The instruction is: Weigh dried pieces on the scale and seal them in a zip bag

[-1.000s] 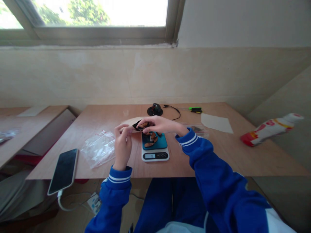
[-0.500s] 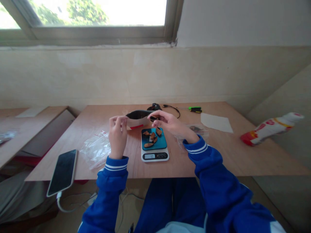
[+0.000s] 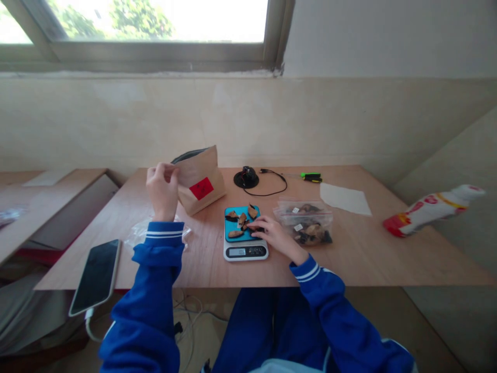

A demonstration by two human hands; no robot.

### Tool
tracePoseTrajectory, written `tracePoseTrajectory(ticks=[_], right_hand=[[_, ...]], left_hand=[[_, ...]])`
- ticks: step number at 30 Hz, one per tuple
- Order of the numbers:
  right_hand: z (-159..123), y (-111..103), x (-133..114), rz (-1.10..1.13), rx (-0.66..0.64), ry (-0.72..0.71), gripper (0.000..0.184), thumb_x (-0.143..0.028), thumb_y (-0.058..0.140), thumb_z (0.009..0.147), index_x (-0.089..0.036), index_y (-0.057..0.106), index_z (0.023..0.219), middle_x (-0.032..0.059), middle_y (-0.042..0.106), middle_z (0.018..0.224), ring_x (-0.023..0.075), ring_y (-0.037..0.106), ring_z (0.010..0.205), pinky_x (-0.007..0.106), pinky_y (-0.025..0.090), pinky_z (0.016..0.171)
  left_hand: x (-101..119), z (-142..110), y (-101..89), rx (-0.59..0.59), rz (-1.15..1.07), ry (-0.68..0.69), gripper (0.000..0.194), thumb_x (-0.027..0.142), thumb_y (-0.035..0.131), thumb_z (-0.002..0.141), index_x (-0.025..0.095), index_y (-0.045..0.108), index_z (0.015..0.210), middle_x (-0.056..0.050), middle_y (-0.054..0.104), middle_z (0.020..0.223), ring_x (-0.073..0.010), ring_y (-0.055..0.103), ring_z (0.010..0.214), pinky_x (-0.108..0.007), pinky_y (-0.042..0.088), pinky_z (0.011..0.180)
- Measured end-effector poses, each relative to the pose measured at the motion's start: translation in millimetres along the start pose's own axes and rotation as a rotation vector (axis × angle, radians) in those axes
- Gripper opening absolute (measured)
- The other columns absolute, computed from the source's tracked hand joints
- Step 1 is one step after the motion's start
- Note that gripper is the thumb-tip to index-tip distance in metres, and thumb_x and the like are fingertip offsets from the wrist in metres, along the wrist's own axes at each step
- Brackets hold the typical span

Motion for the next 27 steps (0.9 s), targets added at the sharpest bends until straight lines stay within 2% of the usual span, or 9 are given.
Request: tracePoseTrajectory(ticks=[4,9,12,14,16,19,24,27], right_hand=[[-3,-11,8,-0.006,0.106,0.005,0.027,-0.025,0.065,0.085,-0.026,0.070,0.112,0.0071,0.055,0.107,0.0211,0.058,0.103,0.036,0.049,0.090],[-5,-22,32,0.007,0.243,0.141,0.037,-0.029,0.066,0.083,-0.019,0.062,0.119,0.0058,0.059,0.098,0.0164,0.057,0.076,0.032,0.050,0.070],[-4,-21,38,0.037,0.277,0.175,0.030,-0.033,0.068,0.081,-0.018,0.060,0.106,0.0038,0.062,0.093,0.0161,0.057,0.073,0.030,0.048,0.068],[-4,-19,37,0.017,0.276,0.160,0.021,-0.034,0.066,0.082,-0.018,0.059,0.094,0.0027,0.062,0.087,0.0161,0.056,0.072,0.030,0.047,0.069],[-4,-16,34,-0.011,0.272,0.142,0.018,-0.034,0.064,0.085,-0.018,0.059,0.090,0.0031,0.062,0.085,0.0164,0.056,0.073,0.031,0.048,0.071],[-5,-12,28,-0.057,0.269,0.121,0.020,-0.036,0.060,0.088,-0.017,0.063,0.095,0.0066,0.060,0.093,0.0186,0.059,0.079,0.034,0.050,0.074],[-11,-13,19,-0.107,0.314,0.059,0.023,-0.030,0.047,0.094,-0.019,0.065,0.104,0.0111,0.056,0.110,0.0231,0.058,0.105,0.041,0.048,0.093],[-14,-12,21,-0.092,0.295,0.056,0.023,-0.024,0.046,0.093,-0.020,0.063,0.108,0.0097,0.055,0.107,0.0212,0.061,0.098,0.040,0.051,0.090]], left_hand=[[-5,-2,-2.0,-0.001,0.017,0.021,0.014,0.020,0.057,0.085,0.017,0.065,0.095,-0.005,0.054,0.091,-0.0152,0.057,0.074,-0.032,0.052,0.076],[-8,-11,3.6,-0.016,0.061,0.008,0.022,0.021,0.058,0.084,0.018,0.061,0.106,-0.006,0.053,0.095,-0.0181,0.057,0.080,-0.035,0.052,0.079],[-8,-13,5.2,-0.031,0.072,0.011,0.023,0.023,0.058,0.085,0.018,0.060,0.107,-0.006,0.052,0.095,-0.0180,0.057,0.078,-0.036,0.052,0.080],[-7,-13,4.8,-0.044,0.067,0.017,0.022,0.023,0.058,0.085,0.018,0.060,0.106,-0.005,0.052,0.094,-0.0164,0.056,0.074,-0.035,0.052,0.079],[-6,-13,4.0,-0.054,0.060,0.024,0.021,0.022,0.057,0.085,0.018,0.060,0.105,-0.005,0.052,0.093,-0.0151,0.054,0.071,-0.033,0.052,0.077],[-3,-14,2.4,-0.057,0.056,0.032,0.020,0.022,0.057,0.085,0.017,0.060,0.104,-0.005,0.052,0.093,-0.0141,0.053,0.070,-0.032,0.051,0.076],[0,-17,1.1,-0.061,0.054,0.035,0.019,0.021,0.056,0.086,0.017,0.060,0.104,-0.005,0.051,0.092,-0.0140,0.054,0.070,-0.032,0.051,0.076],[2,-17,0.6,-0.063,0.058,0.030,0.018,0.022,0.055,0.086,0.017,0.060,0.102,-0.004,0.051,0.091,-0.0143,0.054,0.071,-0.033,0.051,0.077]])
Point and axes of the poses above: each hand's wrist, its own z-axis towards the middle knuckle, its own y-axis out of the palm, x = y × z, the point moved 8 cm from there along z, towards the middle knuckle
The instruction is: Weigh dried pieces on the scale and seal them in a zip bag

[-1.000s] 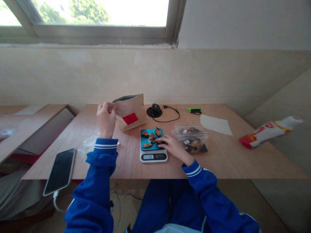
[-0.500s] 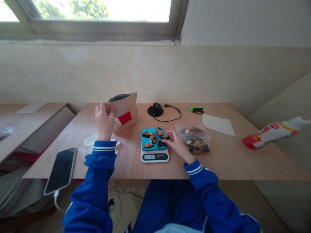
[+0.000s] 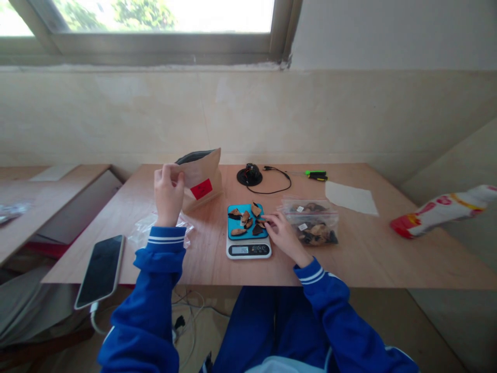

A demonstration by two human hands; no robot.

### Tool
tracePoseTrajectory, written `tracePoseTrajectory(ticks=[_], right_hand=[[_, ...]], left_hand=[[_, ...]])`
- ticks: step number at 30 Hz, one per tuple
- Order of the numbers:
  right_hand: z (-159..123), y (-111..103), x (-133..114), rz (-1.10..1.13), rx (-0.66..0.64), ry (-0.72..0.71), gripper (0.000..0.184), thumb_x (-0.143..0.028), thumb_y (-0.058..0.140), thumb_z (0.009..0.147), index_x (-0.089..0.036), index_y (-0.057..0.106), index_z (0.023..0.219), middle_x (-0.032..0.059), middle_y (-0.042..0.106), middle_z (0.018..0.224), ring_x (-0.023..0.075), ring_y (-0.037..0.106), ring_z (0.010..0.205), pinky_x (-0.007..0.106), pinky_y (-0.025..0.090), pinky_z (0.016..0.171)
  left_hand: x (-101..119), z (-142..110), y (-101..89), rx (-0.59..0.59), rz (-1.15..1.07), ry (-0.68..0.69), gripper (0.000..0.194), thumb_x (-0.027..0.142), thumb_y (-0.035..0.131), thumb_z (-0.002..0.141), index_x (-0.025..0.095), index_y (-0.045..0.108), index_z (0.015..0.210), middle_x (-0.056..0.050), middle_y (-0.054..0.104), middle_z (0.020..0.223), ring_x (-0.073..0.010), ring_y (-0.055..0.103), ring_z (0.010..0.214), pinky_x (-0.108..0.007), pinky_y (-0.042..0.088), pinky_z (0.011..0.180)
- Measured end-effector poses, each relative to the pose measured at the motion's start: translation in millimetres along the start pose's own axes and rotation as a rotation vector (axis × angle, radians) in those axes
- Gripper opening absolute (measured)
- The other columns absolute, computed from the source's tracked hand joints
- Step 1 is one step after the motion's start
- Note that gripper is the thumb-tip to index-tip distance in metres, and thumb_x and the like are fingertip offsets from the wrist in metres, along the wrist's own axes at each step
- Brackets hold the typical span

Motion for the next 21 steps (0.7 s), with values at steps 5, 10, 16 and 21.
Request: tracePoseTrajectory(ticks=[5,10,16,21], right_hand=[[0,1,0,0.023,-0.013,-0.001,0.020,-0.025,0.051,0.092,-0.021,0.061,0.108,0.0085,0.057,0.105,0.0213,0.061,0.095,0.041,0.052,0.088],[-2,-14,-4,0.005,0.089,0.002,0.022,-0.026,0.044,0.095,-0.020,0.061,0.107,0.0102,0.059,0.107,0.0238,0.058,0.105,0.043,0.049,0.093],[-11,-28,-9,0.000,0.066,-0.010,0.024,-0.024,0.041,0.095,-0.021,0.063,0.104,0.0093,0.057,0.104,0.0224,0.058,0.102,0.041,0.048,0.093],[-18,-41,-16,0.014,0.084,-0.020,0.024,-0.024,0.042,0.095,-0.022,0.065,0.099,0.0083,0.058,0.102,0.0208,0.059,0.101,0.036,0.049,0.090]], left_hand=[[1,-1,-0.1,-0.001,0.000,-0.004,0.017,0.024,0.055,0.087,0.018,0.059,0.102,-0.005,0.051,0.092,-0.0152,0.055,0.073,-0.033,0.051,0.077],[1,-2,-0.6,0.000,0.000,0.010,0.018,0.027,0.055,0.088,0.018,0.060,0.102,-0.005,0.052,0.092,-0.0159,0.056,0.076,-0.033,0.051,0.078],[1,-3,0.1,-0.006,-0.012,-0.002,0.020,0.030,0.053,0.089,0.018,0.060,0.104,-0.006,0.051,0.093,-0.0173,0.057,0.077,-0.035,0.052,0.079],[-4,-6,0.6,0.009,-0.077,-0.023,0.031,0.032,0.054,0.089,0.022,0.059,0.118,-0.008,0.047,0.109,-0.0145,0.057,0.078,-0.035,0.054,0.081]])
Point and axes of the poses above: each hand's wrist, its own z-axis towards the middle knuckle, its own y-axis out of the palm, x = y × z, the point moved 8 cm from there along z, towards the middle knuckle
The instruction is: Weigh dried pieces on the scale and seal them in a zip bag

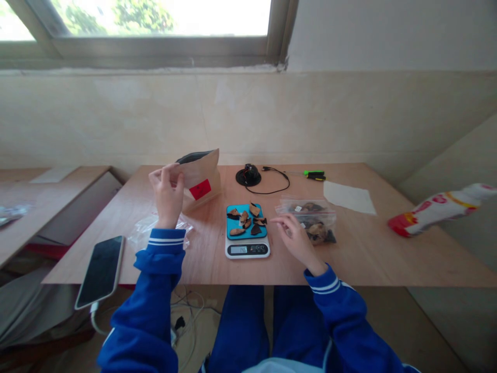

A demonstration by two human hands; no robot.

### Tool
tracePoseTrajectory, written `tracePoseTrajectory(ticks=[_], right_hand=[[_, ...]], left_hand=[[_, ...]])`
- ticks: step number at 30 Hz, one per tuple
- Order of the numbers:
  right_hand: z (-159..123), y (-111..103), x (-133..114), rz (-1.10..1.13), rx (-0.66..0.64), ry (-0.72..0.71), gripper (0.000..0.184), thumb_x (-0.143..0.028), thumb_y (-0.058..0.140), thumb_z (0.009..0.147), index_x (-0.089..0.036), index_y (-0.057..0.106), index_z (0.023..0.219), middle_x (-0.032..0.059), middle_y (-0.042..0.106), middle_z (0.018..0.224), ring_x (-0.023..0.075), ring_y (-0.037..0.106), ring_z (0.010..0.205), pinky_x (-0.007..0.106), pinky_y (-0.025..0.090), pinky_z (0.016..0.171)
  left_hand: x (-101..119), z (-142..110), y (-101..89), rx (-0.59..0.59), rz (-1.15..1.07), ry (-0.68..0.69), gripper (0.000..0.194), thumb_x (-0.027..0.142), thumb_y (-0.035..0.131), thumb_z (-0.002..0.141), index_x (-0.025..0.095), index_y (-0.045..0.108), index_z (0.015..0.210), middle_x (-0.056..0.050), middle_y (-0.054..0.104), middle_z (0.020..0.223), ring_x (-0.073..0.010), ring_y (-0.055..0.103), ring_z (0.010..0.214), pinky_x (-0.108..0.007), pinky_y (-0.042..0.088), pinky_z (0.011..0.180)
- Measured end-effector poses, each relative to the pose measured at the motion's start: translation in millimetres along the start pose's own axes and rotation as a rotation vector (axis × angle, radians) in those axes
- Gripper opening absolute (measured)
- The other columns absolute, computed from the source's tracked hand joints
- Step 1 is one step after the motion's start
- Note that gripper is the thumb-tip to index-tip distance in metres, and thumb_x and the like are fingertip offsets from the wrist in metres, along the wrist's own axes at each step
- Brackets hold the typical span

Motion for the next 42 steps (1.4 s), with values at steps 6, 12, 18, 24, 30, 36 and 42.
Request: tracePoseTrajectory(ticks=[6,12,18,24,30,36,42], right_hand=[[-12,-17,-2,0.024,0.032,0.046,0.024,-0.028,0.044,0.094,-0.022,0.067,0.097,0.0087,0.060,0.101,0.0204,0.061,0.094,0.032,0.053,0.077],[-34,-35,9,0.056,0.129,0.134,0.024,-0.034,0.046,0.094,-0.022,0.067,0.100,0.0089,0.063,0.103,0.0220,0.061,0.097,0.034,0.052,0.079],[-51,-35,27,0.113,0.135,0.233,0.025,-0.037,0.048,0.093,-0.021,0.066,0.099,0.0091,0.067,0.101,0.0217,0.064,0.089,0.036,0.052,0.082],[-49,-26,23,0.118,0.091,0.220,0.025,-0.036,0.048,0.092,-0.020,0.067,0.098,0.0082,0.068,0.098,0.0212,0.064,0.087,0.035,0.052,0.081],[-48,-12,16,0.113,0.018,0.210,0.025,-0.035,0.047,0.092,-0.022,0.068,0.098,0.0074,0.069,0.096,0.0211,0.065,0.090,0.034,0.053,0.079],[-50,-13,15,0.097,0.013,0.203,0.026,-0.036,0.048,0.092,-0.022,0.069,0.097,0.0081,0.070,0.096,0.0213,0.066,0.088,0.032,0.053,0.075],[-44,-19,4,0.133,0.021,0.183,0.025,-0.036,0.049,0.092,-0.022,0.069,0.095,0.0074,0.070,0.094,0.0208,0.066,0.086,0.033,0.055,0.077]], left_hand=[[-6,-7,-12.4,0.043,-0.044,-0.042,0.037,0.028,0.052,0.090,0.026,0.056,0.126,-0.009,0.045,0.118,-0.0072,0.052,0.065,-0.028,0.054,0.070],[-7,-32,-30.4,0.040,-0.045,-0.130,0.032,0.027,0.054,0.088,0.023,0.060,0.119,-0.009,0.049,0.116,-0.0086,0.053,0.066,-0.028,0.053,0.067],[-23,-85,-30.8,-0.045,-0.083,-0.278,0.023,0.034,0.056,0.085,0.019,0.062,0.102,-0.007,0.055,0.106,-0.0132,0.058,0.075,-0.030,0.053,0.067],[-39,-131,-26.9,-0.115,-0.120,-0.330,0.015,0.030,0.054,0.086,0.021,0.062,0.096,-0.006,0.059,0.100,-0.0143,0.059,0.072,-0.028,0.053,0.058],[-9,-98,-33.3,-0.027,-0.069,-0.192,0.020,0.027,0.054,0.087,0.022,0.061,0.105,-0.007,0.056,0.106,-0.0134,0.058,0.074,-0.029,0.053,0.065],[66,-17,-19.8,0.037,0.106,0.181,0.037,0.022,0.051,0.089,0.021,0.052,0.126,-0.011,0.054,0.126,-0.0246,0.048,0.120,-0.044,0.037,0.104],[62,7,17.2,-0.153,0.236,0.264,0.045,0.029,0.052,0.089,0.019,0.048,0.132,-0.013,0.056,0.129,-0.0302,0.045,0.122,-0.048,0.029,0.105]])
Point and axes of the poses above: each hand's wrist, its own z-axis towards the middle knuckle, its own y-axis out of the palm, x = y × z, the point moved 8 cm from there along z, towards the middle knuckle
